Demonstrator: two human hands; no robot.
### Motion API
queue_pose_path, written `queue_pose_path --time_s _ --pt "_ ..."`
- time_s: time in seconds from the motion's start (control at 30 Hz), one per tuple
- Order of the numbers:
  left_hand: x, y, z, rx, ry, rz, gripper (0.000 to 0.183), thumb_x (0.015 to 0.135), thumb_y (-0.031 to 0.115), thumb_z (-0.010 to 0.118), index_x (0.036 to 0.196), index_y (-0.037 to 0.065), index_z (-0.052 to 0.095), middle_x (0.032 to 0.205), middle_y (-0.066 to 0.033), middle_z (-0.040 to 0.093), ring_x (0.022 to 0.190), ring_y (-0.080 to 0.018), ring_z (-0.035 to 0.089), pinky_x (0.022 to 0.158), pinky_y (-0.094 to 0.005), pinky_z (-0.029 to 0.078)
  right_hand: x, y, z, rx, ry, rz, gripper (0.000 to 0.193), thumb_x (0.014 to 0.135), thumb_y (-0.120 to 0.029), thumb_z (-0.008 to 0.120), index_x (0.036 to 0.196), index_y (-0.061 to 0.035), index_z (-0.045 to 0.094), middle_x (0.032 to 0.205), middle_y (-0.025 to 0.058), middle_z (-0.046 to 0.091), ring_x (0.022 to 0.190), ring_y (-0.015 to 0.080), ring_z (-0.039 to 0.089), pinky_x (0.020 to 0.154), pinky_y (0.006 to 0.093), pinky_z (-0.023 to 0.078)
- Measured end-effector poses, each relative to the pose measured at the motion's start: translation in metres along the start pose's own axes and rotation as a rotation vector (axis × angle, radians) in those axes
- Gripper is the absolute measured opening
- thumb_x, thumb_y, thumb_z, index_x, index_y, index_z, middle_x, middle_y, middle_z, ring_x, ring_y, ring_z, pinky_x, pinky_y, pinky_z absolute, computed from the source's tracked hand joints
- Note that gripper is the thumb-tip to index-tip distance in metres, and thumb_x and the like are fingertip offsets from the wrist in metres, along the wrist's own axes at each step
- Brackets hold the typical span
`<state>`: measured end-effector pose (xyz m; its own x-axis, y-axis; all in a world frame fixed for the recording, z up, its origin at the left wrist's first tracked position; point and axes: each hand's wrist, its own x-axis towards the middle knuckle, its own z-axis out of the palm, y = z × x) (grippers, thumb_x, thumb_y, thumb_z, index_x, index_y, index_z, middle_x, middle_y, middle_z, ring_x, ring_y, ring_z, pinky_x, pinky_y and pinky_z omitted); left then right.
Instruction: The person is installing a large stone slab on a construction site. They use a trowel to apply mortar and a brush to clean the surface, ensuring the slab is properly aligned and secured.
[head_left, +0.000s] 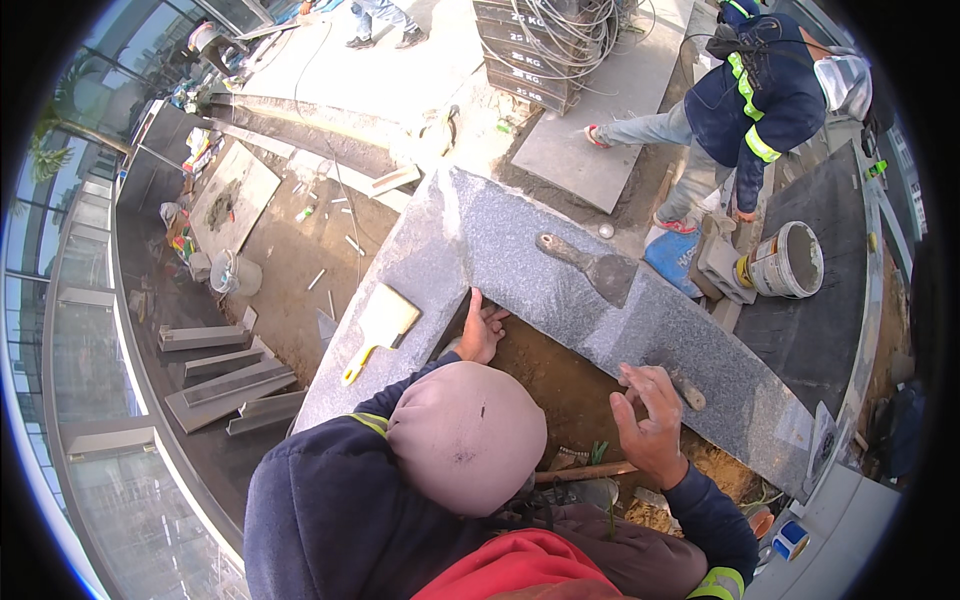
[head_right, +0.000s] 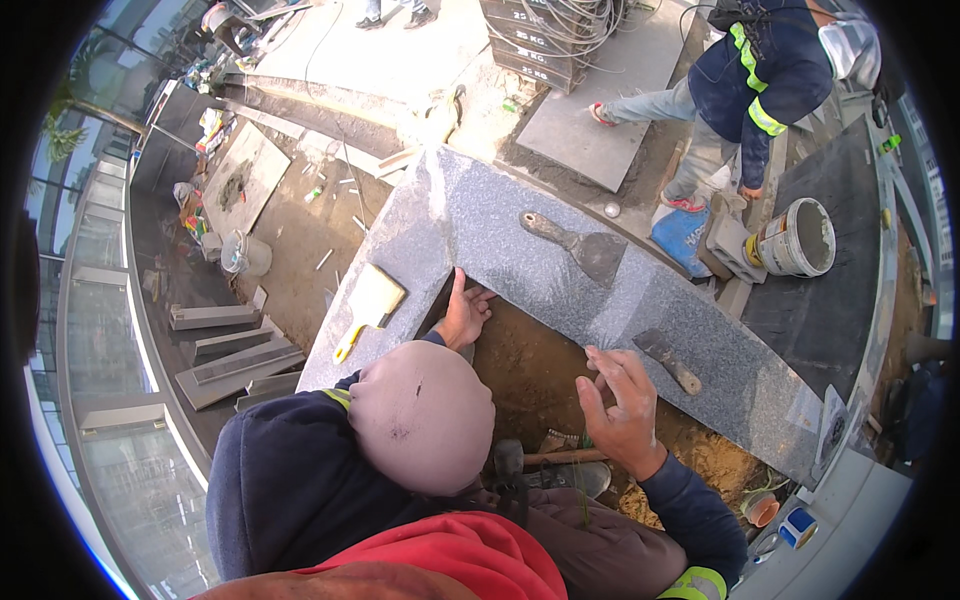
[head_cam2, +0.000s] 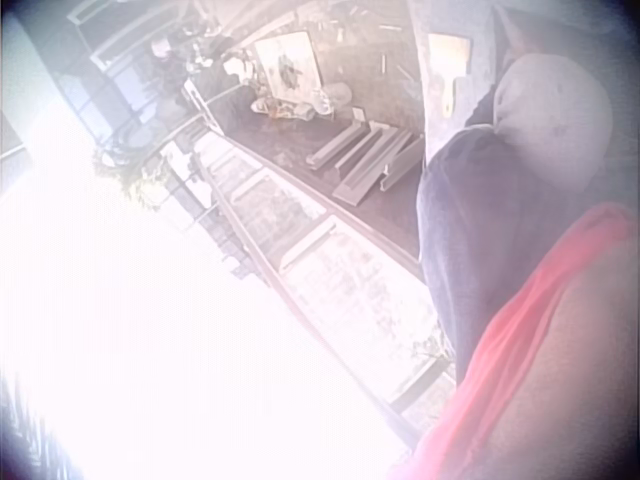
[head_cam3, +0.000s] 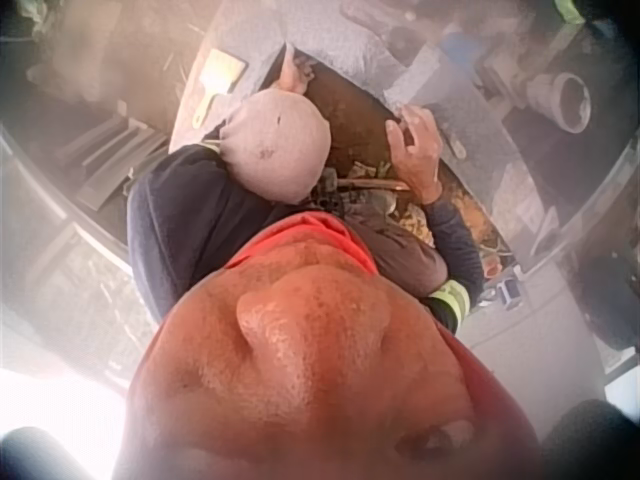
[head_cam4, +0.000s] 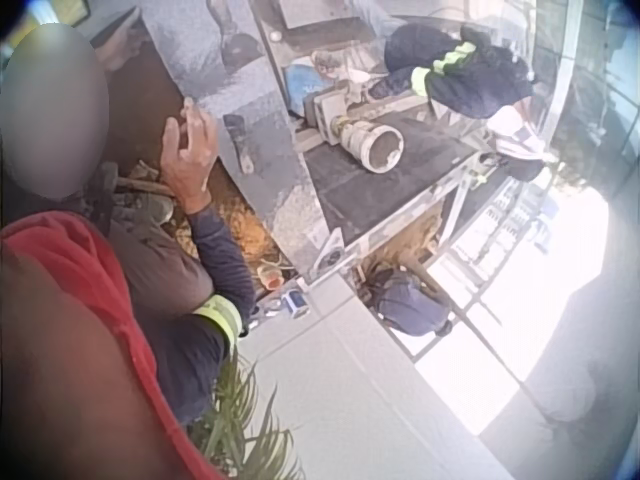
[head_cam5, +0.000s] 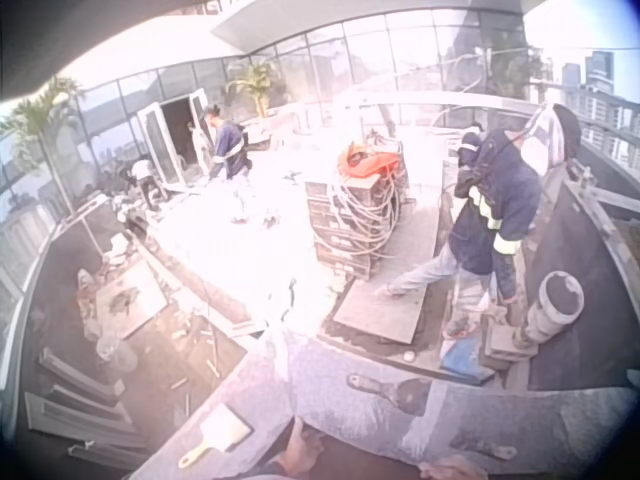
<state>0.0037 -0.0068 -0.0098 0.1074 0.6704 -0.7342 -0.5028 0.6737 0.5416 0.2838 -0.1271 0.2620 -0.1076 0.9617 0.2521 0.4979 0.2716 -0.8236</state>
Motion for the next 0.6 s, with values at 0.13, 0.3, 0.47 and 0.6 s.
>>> queue_pose_path --time_s 0.13,0.3,0.47,0.6 --pt "-0.0007 0.0005 0.0016 0.002 0.003 -0.002 0.096 0.086 0.084 0.044 0.138 0.004 0.05 0.122 -0.0107 0.059 0.071 -0.0112 0.036 0.07 -0.0281 0.035 -0.0001 0.0006 0.0001 0.0 0.005 0.004 0.036 0.084 0.002 0.069 0.119 0.0034 0.064 0.103 0.0145 0.063 0.069 0.0168 0.058 0.057 0.0281 0.048" --pt "0.0011 -0.0002 -0.0007 0.005 -0.002 0.005 0.094 0.087 0.083 0.044 0.137 0.004 0.052 0.12 -0.0104 0.059 0.071 -0.0114 0.037 0.07 -0.0281 0.035 0.0009 0.0009 -0.0002 -0.013 0.001 -0.01 0.035 0.084 0.002 0.07 0.118 0.0037 0.064 0.103 0.0149 0.063 0.069 0.0175 0.058 0.058 0.0283 0.048" --pt "0.0027 0.0 -0.0017 0.004 -0.019 -0.004 0.096 0.086 0.084 0.044 0.136 0.003 0.051 0.119 -0.0108 0.059 0.072 -0.0119 0.038 0.071 -0.0286 0.035 0.0011 0.0001 -0.0004 -0.009 0.005 -0.009 0.035 0.084 0.002 0.07 0.118 0.0038 0.064 0.102 0.0151 0.063 0.069 0.0178 0.059 0.058 0.0283 0.048" --pt "0.0051 -0.0016 -0.0042 0.013 0.012 -0.014 0.105 0.083 0.087 0.044 0.14 -0.002 0.048 0.12 -0.0119 0.059 0.075 -0.013 0.039 0.073 -0.029 0.035 0.0022 0.0003 0.0009 0.002 0.006 -0.006 0.035 0.084 0.003 0.069 0.118 0.0036 0.064 0.102 0.0151 0.063 0.069 0.0177 0.059 0.058 0.0281 0.048"
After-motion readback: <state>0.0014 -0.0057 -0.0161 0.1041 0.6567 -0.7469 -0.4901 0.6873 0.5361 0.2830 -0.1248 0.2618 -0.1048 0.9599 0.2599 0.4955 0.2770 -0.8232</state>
